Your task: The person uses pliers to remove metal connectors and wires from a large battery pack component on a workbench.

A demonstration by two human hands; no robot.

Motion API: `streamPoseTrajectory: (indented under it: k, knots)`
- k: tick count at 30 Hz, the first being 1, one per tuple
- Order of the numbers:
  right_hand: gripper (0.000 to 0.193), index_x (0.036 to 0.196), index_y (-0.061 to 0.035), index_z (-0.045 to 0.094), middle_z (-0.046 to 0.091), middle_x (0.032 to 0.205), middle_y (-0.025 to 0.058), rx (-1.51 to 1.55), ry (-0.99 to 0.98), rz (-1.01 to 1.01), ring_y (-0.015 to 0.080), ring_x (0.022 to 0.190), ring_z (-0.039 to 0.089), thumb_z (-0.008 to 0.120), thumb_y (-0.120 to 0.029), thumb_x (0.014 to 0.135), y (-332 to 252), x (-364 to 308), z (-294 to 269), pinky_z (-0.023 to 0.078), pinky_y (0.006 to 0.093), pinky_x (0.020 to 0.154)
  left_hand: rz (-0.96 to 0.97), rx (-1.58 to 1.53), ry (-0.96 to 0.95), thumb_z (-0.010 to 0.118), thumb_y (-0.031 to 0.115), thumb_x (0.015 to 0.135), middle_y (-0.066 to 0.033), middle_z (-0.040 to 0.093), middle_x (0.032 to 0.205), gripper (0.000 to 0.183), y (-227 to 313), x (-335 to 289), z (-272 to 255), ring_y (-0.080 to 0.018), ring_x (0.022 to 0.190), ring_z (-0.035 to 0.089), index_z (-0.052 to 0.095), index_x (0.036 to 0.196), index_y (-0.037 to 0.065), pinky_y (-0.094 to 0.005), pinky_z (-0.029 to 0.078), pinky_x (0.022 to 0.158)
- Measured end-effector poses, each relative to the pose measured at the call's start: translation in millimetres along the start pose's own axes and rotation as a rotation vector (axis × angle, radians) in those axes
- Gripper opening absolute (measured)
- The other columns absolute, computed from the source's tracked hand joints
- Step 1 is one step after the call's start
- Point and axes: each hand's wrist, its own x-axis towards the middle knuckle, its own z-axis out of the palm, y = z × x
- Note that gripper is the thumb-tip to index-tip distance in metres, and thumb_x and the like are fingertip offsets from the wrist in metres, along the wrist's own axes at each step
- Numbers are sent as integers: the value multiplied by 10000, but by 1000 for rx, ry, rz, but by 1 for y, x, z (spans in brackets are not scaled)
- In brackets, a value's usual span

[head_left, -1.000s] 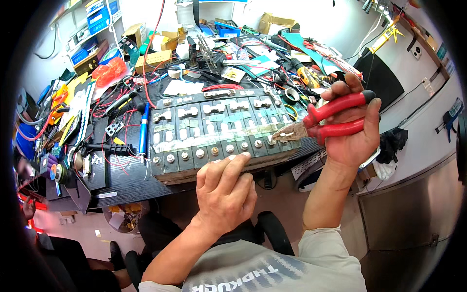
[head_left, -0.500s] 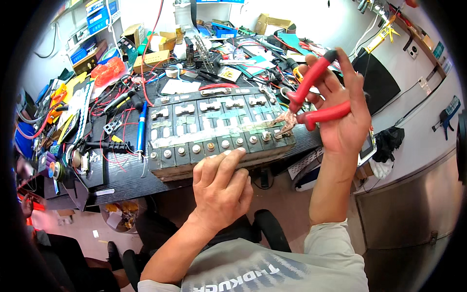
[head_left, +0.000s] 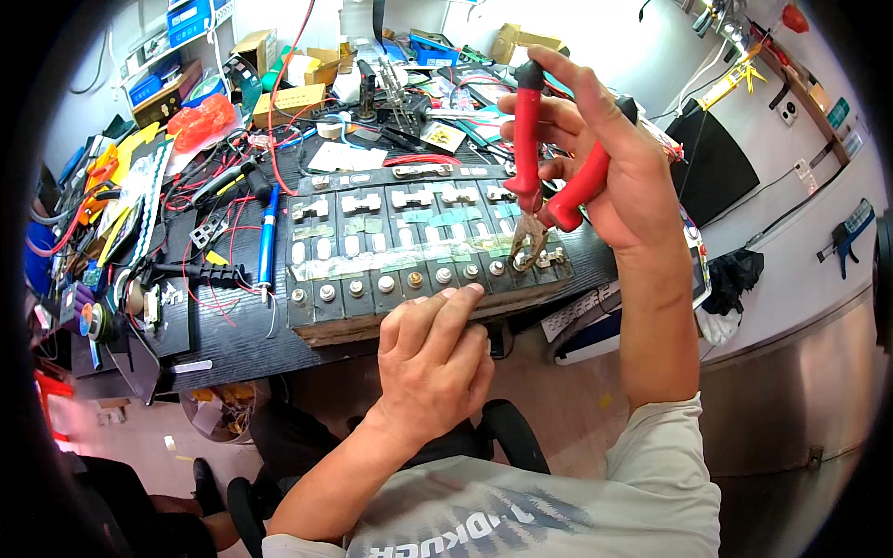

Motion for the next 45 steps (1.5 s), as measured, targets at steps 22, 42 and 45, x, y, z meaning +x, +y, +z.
streamPoseTrajectory:
  k: [22,42,45]
  knots:
    - [593,1509,-22,542,692,1105,113,312,-25,-75,230,1024,696,648,-450,1112,3,-13,-17,614,400,828,2,-43,12,776,143,803,-75,709,1380,150,-2,-2,2,-281,1225,636,736,937,88,-474,441,1067]
    - [635,1669,-130,387,671,1183,190,320,-268,292,313,1097,691,573,-444,1149,4,45,-2,647,549,898,-13,-34,73,772,133,802,-70,712,1377,135,-4,-5,10,-265,1220,654,732,922,85,-448,453,1057]
    - [640,1659,-108,390,671,1187,194,336,-343,246,298,1079,697,551,-463,1152,9,45,-3,648,533,897,-6,-52,94,766,133,785,-72,714,1365,147,-6,-5,14,-259,1213,655,730,920,88,-444,452,1049]
